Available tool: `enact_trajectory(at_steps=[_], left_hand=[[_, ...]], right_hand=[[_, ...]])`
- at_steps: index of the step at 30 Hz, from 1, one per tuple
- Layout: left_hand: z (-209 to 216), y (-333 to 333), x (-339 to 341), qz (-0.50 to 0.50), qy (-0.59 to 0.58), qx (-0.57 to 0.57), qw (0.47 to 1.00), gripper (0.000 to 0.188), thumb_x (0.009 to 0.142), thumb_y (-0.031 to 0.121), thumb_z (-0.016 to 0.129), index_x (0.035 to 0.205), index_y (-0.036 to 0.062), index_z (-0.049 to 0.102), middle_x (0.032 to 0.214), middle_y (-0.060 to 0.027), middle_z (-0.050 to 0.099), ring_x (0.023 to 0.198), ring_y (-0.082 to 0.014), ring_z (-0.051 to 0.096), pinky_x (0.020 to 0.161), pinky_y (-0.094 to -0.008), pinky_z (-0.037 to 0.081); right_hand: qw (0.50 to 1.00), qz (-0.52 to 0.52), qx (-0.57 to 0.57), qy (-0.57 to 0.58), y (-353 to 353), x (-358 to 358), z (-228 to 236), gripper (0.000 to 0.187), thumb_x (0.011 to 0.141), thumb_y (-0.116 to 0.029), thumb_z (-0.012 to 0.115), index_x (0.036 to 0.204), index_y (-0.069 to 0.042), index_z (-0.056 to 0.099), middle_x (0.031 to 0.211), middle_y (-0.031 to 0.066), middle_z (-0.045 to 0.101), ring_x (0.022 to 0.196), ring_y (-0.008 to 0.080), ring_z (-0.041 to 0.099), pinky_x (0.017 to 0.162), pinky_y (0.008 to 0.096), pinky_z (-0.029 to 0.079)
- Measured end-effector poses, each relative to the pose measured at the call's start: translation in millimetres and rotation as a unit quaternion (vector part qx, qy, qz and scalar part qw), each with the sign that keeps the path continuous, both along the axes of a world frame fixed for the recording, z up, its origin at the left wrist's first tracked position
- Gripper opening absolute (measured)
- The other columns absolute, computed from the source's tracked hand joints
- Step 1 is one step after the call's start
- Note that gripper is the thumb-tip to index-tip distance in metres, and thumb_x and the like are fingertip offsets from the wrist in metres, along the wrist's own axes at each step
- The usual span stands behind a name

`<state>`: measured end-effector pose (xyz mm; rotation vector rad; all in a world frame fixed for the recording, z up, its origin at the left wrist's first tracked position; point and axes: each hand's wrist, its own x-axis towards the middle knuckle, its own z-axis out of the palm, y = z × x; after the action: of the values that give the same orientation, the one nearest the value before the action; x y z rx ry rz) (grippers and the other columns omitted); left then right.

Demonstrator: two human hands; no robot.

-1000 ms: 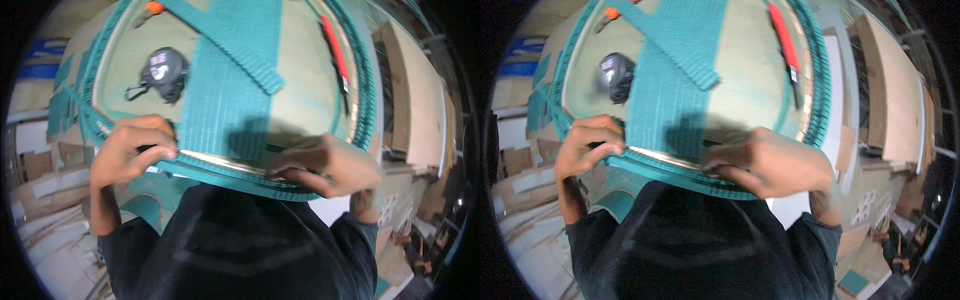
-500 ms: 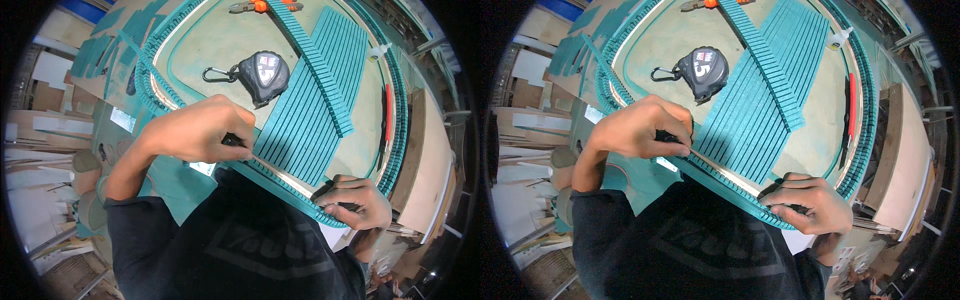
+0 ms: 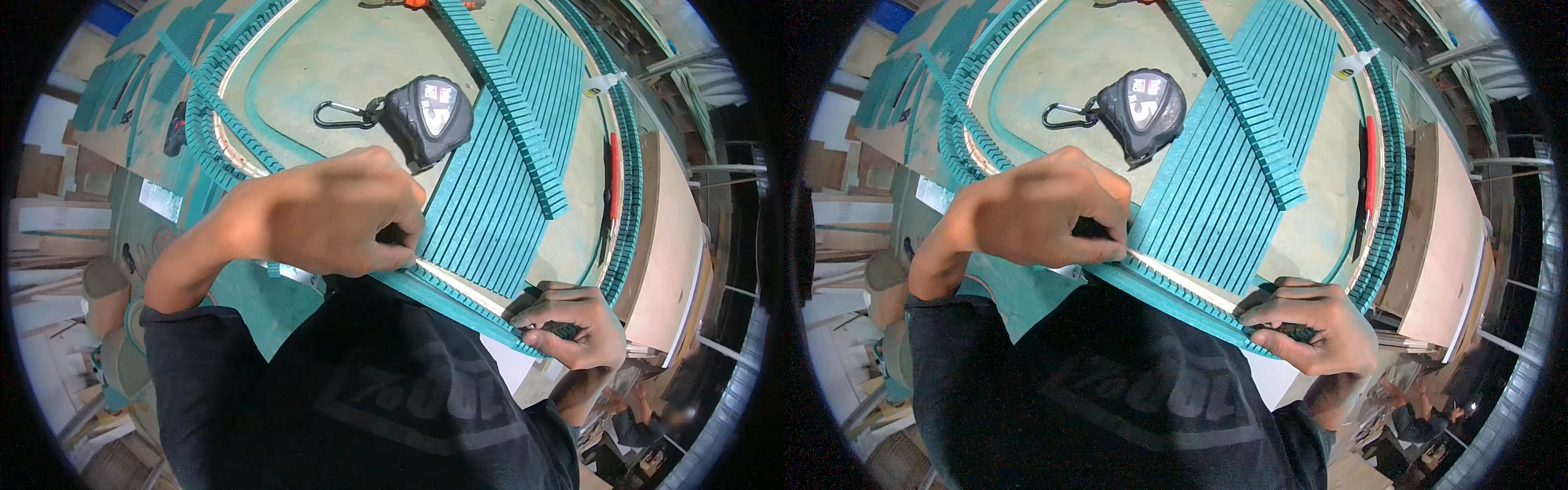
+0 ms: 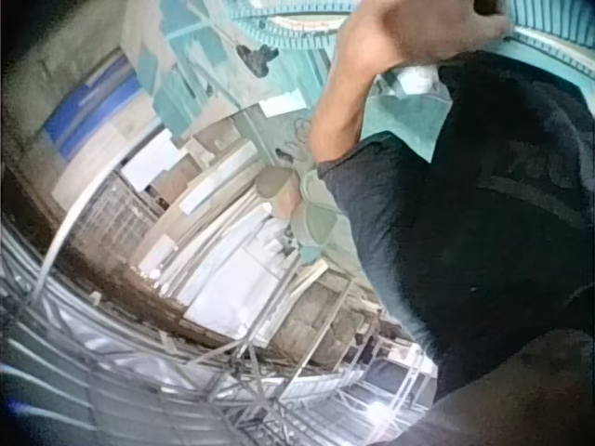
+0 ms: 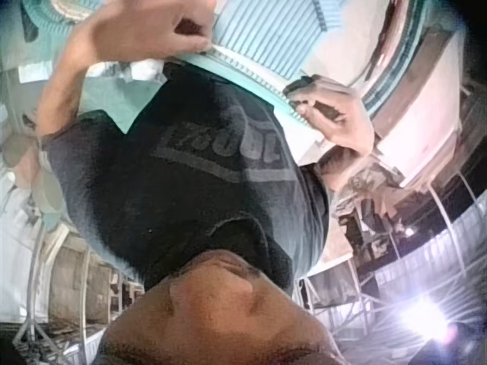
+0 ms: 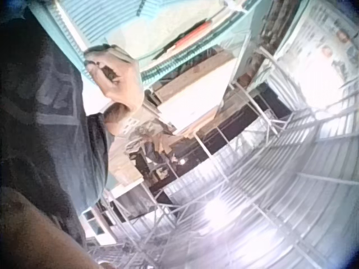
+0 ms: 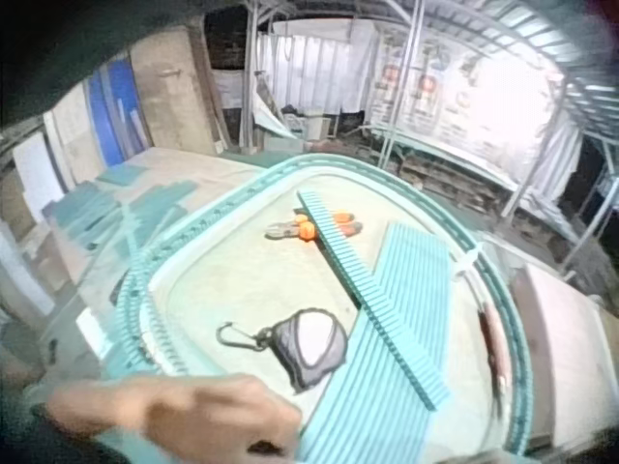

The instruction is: The person applies glue from a squeeze bottle along the inner edge of a green textured cushion border and then places another matching green textured piece onto the glued surface.

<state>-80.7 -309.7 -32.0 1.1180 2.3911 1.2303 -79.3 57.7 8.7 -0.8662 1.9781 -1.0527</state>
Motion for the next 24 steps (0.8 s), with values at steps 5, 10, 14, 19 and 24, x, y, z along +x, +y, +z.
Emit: enact_trajectory(at_steps=[5, 10, 14, 19, 24], left_hand=[[-6, -3, 5, 0.017, 0.016, 0.041, 0.999, 0.015, 0.087, 0.013, 0.079, 0.085, -0.0014, 0.076, 0.081, -0.0134, 0.069, 0.076, -0.0305, 0.07, 0.071, -0.0401, 0.054], [-2, -2, 0, 0.005, -0.014, 0.03, 0.999, 0.015, 0.087, 0.013, 0.079, 0.085, -0.0012, 0.076, 0.081, -0.0139, 0.069, 0.075, -0.0317, 0.07, 0.07, -0.0409, 0.053], [-2, -2, -3, -0.01, -0.016, 0.026, 0.999, 0.014, 0.087, 0.012, 0.078, 0.086, -0.0019, 0.076, 0.082, -0.0144, 0.069, 0.076, -0.0322, 0.069, 0.07, -0.0412, 0.053], [-6, -4, -4, -0.024, -0.016, 0.035, 0.999, 0.015, 0.088, 0.013, 0.079, 0.087, -0.0017, 0.076, 0.082, -0.014, 0.069, 0.075, -0.032, 0.07, 0.07, -0.0407, 0.054], [3, -4, 3, -0.003, 0.045, 0.007, 0.999, 0.014, 0.088, 0.013, 0.079, 0.091, -0.0001, 0.074, 0.084, -0.012, 0.068, 0.075, -0.0308, 0.068, 0.069, -0.0397, 0.053]], right_hand=[[0.999, -0.03, -0.001, 0.02, 2, 8, -4, 0.031, 0.085, -0.02, 0.085, 0.102, 0.005, 0.08, 0.08, 0.0162, 0.073, 0.071, 0.0268, 0.065, 0.068, 0.0378, 0.049], [0.999, -0.035, 0.006, 0.033, 1, 11, -1, 0.027, 0.086, -0.017, 0.085, 0.103, 0.002, 0.08, 0.08, 0.014, 0.072, 0.072, 0.0271, 0.064, 0.071, 0.038, 0.05], [0.998, -0.047, -0.004, 0.042, 0, 16, -1, 0.023, 0.087, -0.015, 0.084, 0.103, 0.0, 0.079, 0.078, 0.0111, 0.071, 0.07, 0.0264, 0.062, 0.073, 0.038, 0.049], [0.998, -0.038, 0.017, 0.044, 2, 16, -3, 0.032, 0.085, -0.023, 0.086, 0.101, 0.004, 0.079, 0.086, 0.0166, 0.075, 0.076, 0.0289, 0.068, 0.073, 0.0383, 0.052], [0.996, -0.067, -0.005, 0.064, -4, 22, -7, 0.028, 0.087, -0.02, 0.085, 0.102, 0.004, 0.079, 0.087, 0.0155, 0.075, 0.075, 0.0286, 0.067, 0.072, 0.0388, 0.051]])
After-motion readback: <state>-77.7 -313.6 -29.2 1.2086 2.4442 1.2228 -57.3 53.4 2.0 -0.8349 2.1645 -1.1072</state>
